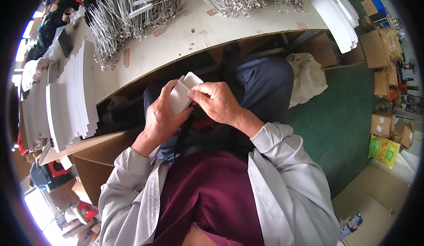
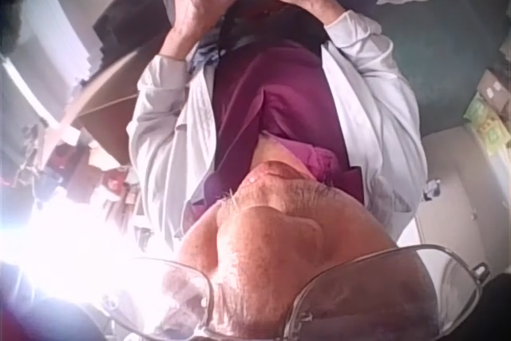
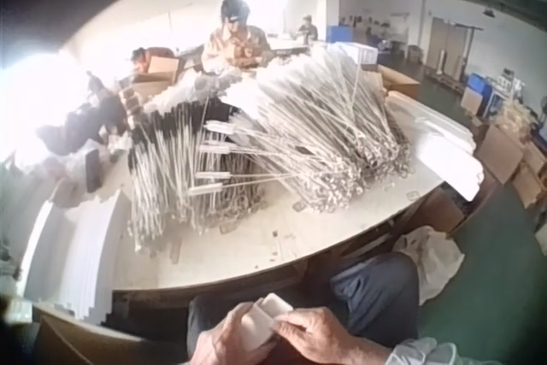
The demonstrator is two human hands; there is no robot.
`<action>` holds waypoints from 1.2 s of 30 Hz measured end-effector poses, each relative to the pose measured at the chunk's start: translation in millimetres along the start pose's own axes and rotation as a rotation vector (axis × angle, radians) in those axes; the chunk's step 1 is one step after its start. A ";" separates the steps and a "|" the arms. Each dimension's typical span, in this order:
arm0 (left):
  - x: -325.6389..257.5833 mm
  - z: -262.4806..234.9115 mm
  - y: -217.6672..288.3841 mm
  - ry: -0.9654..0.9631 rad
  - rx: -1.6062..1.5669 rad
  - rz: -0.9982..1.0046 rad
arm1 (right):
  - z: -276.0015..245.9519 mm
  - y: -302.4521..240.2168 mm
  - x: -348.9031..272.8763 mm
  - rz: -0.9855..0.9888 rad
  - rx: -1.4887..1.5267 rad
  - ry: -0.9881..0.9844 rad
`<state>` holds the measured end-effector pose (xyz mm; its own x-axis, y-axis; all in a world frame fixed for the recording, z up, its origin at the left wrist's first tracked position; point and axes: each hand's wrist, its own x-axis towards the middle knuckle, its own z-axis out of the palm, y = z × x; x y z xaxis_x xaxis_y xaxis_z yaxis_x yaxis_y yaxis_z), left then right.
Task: Placing multiple metal wire brushes into a white cardboard sleeve and folding the ends.
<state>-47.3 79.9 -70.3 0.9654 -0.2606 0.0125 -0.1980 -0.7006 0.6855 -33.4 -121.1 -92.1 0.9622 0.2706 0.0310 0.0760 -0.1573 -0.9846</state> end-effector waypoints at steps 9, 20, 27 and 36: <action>-3.2 19.5 -1.9 0.032 -0.148 -0.009 | -0.9 2.3 -4.3 -0.033 -0.077 -0.098; -13.1 32.5 -7.4 0.055 -0.110 0.031 | 22.2 10.3 -27.7 0.037 0.034 0.107; -20.2 41.0 -8.5 0.071 -0.207 -0.056 | 19.2 5.5 -28.0 -0.288 -0.494 0.120; -26.7 53.5 -14.4 0.118 -0.061 -0.052 | 32.8 14.2 -26.3 0.106 0.011 0.110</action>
<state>-79.3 61.4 -119.5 0.9881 -0.1424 0.0589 -0.1399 -0.6687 0.7303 -66.2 -99.3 -112.6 0.9876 0.1468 -0.0553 -0.0300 -0.1692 -0.9851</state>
